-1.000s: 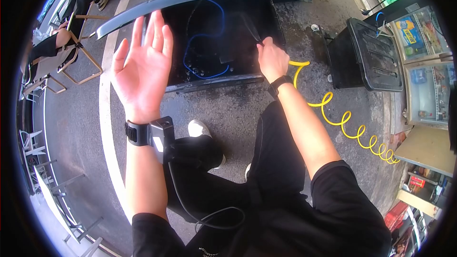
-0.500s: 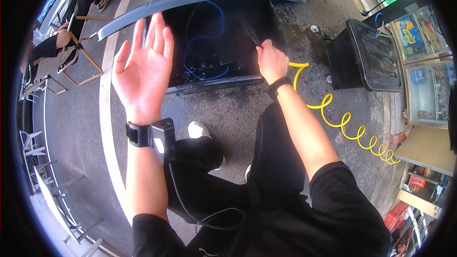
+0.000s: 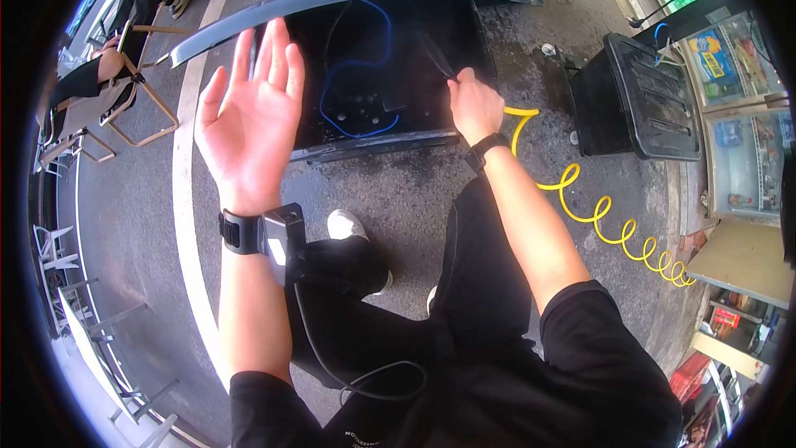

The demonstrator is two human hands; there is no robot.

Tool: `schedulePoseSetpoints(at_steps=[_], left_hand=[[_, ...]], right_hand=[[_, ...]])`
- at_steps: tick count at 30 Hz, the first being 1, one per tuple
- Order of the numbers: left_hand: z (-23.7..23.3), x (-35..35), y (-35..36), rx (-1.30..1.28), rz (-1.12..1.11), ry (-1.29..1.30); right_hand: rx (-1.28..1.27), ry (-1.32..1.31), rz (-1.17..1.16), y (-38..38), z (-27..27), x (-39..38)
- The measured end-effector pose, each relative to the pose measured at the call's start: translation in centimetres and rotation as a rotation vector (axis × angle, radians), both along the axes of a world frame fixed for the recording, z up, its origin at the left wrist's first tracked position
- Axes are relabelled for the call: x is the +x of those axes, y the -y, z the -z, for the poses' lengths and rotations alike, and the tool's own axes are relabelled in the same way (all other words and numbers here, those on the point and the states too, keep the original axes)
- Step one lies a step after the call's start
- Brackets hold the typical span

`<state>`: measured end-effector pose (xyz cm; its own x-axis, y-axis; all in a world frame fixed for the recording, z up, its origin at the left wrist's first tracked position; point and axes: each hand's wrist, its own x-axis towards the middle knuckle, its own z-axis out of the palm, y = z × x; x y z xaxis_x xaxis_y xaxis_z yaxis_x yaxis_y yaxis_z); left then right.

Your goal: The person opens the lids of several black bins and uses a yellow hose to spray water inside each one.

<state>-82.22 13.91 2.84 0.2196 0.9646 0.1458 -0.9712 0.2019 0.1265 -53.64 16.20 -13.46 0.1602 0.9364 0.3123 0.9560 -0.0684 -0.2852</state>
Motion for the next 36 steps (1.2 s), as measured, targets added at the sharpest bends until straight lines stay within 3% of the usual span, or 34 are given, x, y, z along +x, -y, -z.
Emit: schedulePoseSetpoints(at_steps=[20, 36], left_hand=[[0.09, 0.0, -0.03, 0.0, -0.009, -0.015], [0.16, -0.05, 0.01, 0.01, -0.006, -0.004]], right_hand=[[0.026, -0.022, -0.112, 0.12, 0.13, 0.28], [0.036, -0.019, -0.042, 0.12, 0.21, 0.17]])
